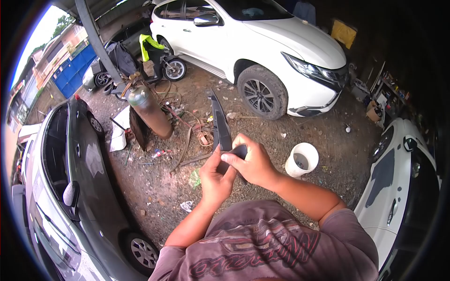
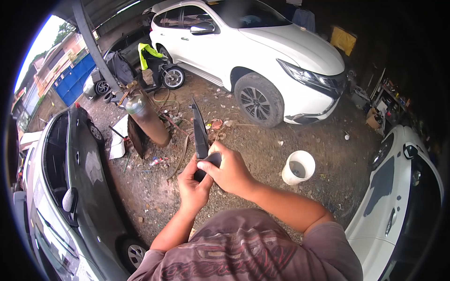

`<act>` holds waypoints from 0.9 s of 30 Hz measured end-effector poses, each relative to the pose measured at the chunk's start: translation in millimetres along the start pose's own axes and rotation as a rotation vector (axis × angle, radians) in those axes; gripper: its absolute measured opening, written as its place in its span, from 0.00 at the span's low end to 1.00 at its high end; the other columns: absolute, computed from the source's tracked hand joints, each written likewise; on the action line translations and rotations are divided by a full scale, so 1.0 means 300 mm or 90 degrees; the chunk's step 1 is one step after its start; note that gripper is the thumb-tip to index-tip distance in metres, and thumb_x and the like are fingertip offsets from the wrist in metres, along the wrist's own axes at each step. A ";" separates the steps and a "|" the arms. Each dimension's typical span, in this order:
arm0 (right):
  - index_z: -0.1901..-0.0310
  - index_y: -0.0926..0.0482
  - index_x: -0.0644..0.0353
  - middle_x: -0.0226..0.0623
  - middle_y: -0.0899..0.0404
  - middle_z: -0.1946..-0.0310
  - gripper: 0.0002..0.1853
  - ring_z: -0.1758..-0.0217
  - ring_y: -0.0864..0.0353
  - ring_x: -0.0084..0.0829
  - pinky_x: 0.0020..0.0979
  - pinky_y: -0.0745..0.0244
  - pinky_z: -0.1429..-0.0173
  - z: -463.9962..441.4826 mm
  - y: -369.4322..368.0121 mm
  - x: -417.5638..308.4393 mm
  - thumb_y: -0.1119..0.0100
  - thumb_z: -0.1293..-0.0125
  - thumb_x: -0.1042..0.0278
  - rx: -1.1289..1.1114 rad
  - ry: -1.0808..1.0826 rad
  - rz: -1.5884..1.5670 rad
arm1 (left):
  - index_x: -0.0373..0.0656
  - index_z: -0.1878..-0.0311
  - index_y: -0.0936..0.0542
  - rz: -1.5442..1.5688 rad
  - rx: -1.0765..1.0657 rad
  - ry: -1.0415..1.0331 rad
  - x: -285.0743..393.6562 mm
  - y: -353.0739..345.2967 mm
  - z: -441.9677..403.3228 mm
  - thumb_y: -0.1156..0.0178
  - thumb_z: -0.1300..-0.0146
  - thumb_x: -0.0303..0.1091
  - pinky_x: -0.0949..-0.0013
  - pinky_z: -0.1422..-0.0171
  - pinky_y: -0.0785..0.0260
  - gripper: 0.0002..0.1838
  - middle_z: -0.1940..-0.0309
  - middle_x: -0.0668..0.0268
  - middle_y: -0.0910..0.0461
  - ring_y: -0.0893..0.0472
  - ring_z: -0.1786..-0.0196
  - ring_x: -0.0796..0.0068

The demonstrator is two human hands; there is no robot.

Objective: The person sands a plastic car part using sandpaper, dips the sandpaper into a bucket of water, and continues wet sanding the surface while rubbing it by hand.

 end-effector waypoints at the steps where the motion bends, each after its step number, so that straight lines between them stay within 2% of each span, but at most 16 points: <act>1: 0.60 0.23 0.61 0.31 0.18 0.73 0.14 0.66 0.25 0.17 0.32 0.26 0.62 -0.006 -0.006 0.004 0.23 0.29 0.66 -0.005 -0.002 0.001 | 0.32 0.26 0.20 0.002 0.004 0.004 -0.002 0.007 0.003 0.29 0.35 0.23 0.72 0.48 0.21 0.32 0.56 0.64 0.12 0.17 0.56 0.82; 3: 0.60 0.22 0.61 0.31 0.18 0.73 0.15 0.67 0.24 0.18 0.33 0.25 0.62 -0.031 0.001 -0.003 0.22 0.29 0.65 0.011 0.026 -0.001 | 0.32 0.29 0.19 -0.075 0.012 0.032 0.017 0.022 0.001 0.31 0.35 0.21 0.73 0.52 0.22 0.29 0.60 0.67 0.14 0.19 0.59 0.83; 4: 0.59 0.22 0.61 0.32 0.18 0.72 0.16 0.67 0.23 0.19 0.34 0.25 0.61 -0.056 0.003 -0.033 0.21 0.30 0.64 0.013 0.042 0.011 | 0.37 0.33 0.16 -0.094 0.012 0.061 0.046 0.032 -0.010 0.32 0.33 0.21 0.75 0.50 0.24 0.24 0.55 0.72 0.13 0.19 0.56 0.86; 8: 0.59 0.22 0.60 0.32 0.18 0.72 0.15 0.67 0.22 0.21 0.34 0.24 0.60 -0.058 -0.029 -0.029 0.21 0.29 0.64 0.049 0.058 -0.012 | 0.36 0.34 0.16 -0.067 0.042 0.046 0.055 0.059 -0.034 0.33 0.34 0.20 0.75 0.48 0.24 0.24 0.56 0.72 0.13 0.19 0.54 0.86; 10: 0.55 0.22 0.61 0.45 0.13 0.67 0.16 0.63 0.09 0.40 0.42 0.19 0.57 -0.031 -0.048 0.017 0.21 0.31 0.66 0.001 0.015 0.013 | 0.34 0.20 0.26 -0.002 -0.017 0.046 0.028 0.045 -0.035 0.37 0.33 0.17 0.72 0.48 0.21 0.36 0.52 0.66 0.14 0.18 0.53 0.84; 11: 0.55 0.22 0.61 0.45 0.13 0.67 0.16 0.63 0.09 0.40 0.42 0.19 0.57 -0.032 -0.050 0.026 0.21 0.31 0.66 -0.005 0.015 0.015 | 0.34 0.20 0.26 0.000 -0.012 0.048 0.025 0.052 -0.029 0.37 0.33 0.17 0.72 0.48 0.21 0.36 0.52 0.66 0.14 0.18 0.53 0.84; 13: 0.48 0.23 0.59 0.43 0.13 0.65 0.19 0.58 0.08 0.39 0.42 0.17 0.54 -0.033 -0.024 0.007 0.21 0.31 0.67 0.046 0.059 -0.014 | 0.38 0.14 0.34 0.313 -0.082 0.205 -0.010 0.011 0.010 0.43 0.39 0.12 0.69 0.40 0.19 0.46 0.37 0.65 0.17 0.15 0.46 0.77; 14: 0.42 0.24 0.59 0.41 0.12 0.64 0.21 0.61 0.07 0.36 0.39 0.15 0.57 -0.048 -0.026 0.037 0.23 0.29 0.66 0.057 0.045 -0.080 | 0.40 0.09 0.44 0.353 -0.102 0.192 0.008 0.009 0.003 0.49 0.44 0.08 0.66 0.40 0.17 0.54 0.31 0.63 0.21 0.14 0.44 0.72; 15: 0.42 0.24 0.59 0.41 0.12 0.64 0.21 0.61 0.07 0.36 0.39 0.15 0.57 -0.067 -0.023 0.017 0.23 0.29 0.66 0.057 0.046 -0.078 | 0.40 0.09 0.44 0.354 -0.102 0.191 0.016 0.013 -0.006 0.49 0.44 0.08 0.66 0.40 0.17 0.54 0.31 0.63 0.21 0.14 0.44 0.72; 18: 0.38 0.23 0.59 0.42 0.10 0.58 0.20 0.71 0.10 0.30 0.34 0.17 0.71 -0.120 -0.024 0.010 0.27 0.25 0.63 0.041 -0.056 -0.046 | 0.40 0.10 0.42 0.342 -0.123 0.205 0.018 0.004 -0.010 0.49 0.45 0.07 0.68 0.43 0.17 0.54 0.31 0.61 0.21 0.16 0.44 0.73; 19: 0.38 0.23 0.59 0.42 0.10 0.58 0.20 0.71 0.10 0.30 0.34 0.17 0.71 -0.119 -0.021 0.012 0.27 0.25 0.63 0.041 -0.056 -0.046 | 0.40 0.10 0.42 0.343 -0.123 0.205 0.019 0.004 -0.014 0.49 0.45 0.07 0.68 0.43 0.17 0.54 0.31 0.61 0.21 0.16 0.44 0.73; 21: 0.34 0.24 0.58 0.44 0.10 0.56 0.23 0.67 0.09 0.29 0.32 0.15 0.66 -0.117 -0.046 0.026 0.27 0.25 0.64 -0.034 -0.083 -0.089 | 0.45 0.08 0.44 0.413 -0.119 0.223 0.019 0.011 -0.029 0.50 0.41 0.07 0.71 0.45 0.19 0.54 0.29 0.63 0.23 0.16 0.46 0.77; 22: 0.29 0.25 0.59 0.44 0.10 0.54 0.27 0.63 0.09 0.29 0.33 0.13 0.59 -0.100 -0.066 0.025 0.28 0.25 0.66 -0.062 0.011 -0.119 | 0.45 0.08 0.45 0.422 -0.102 0.225 0.015 0.022 -0.032 0.50 0.41 0.07 0.71 0.46 0.19 0.54 0.28 0.64 0.23 0.16 0.46 0.78; 25: 0.28 0.25 0.61 0.43 0.10 0.51 0.28 0.53 0.09 0.31 0.37 0.15 0.45 -0.090 -0.078 0.055 0.28 0.25 0.68 -0.036 0.074 -0.157 | 0.45 0.08 0.45 0.433 -0.136 0.247 -0.013 0.020 -0.021 0.49 0.40 0.07 0.71 0.45 0.18 0.54 0.27 0.64 0.24 0.17 0.47 0.79; 26: 0.28 0.25 0.61 0.43 0.10 0.51 0.28 0.53 0.09 0.31 0.37 0.15 0.45 -0.109 -0.078 0.067 0.28 0.25 0.68 -0.034 0.071 -0.157 | 0.45 0.08 0.45 0.452 -0.112 0.227 -0.007 0.016 -0.024 0.49 0.40 0.07 0.70 0.44 0.18 0.54 0.26 0.64 0.25 0.16 0.46 0.79; 27: 0.28 0.26 0.63 0.41 0.12 0.46 0.26 0.49 0.11 0.27 0.34 0.16 0.40 -0.147 -0.084 0.079 0.30 0.23 0.71 -0.054 0.014 -0.145 | 0.45 0.08 0.45 0.451 -0.116 0.228 0.007 0.012 -0.029 0.49 0.40 0.07 0.70 0.44 0.18 0.54 0.26 0.64 0.25 0.16 0.46 0.79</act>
Point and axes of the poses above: each hand's wrist, its own z-axis away from the middle knuckle, its own y-axis out of the back of the hand, x = y × z, the point moved 8 cm from there along -z, towards the middle knuckle
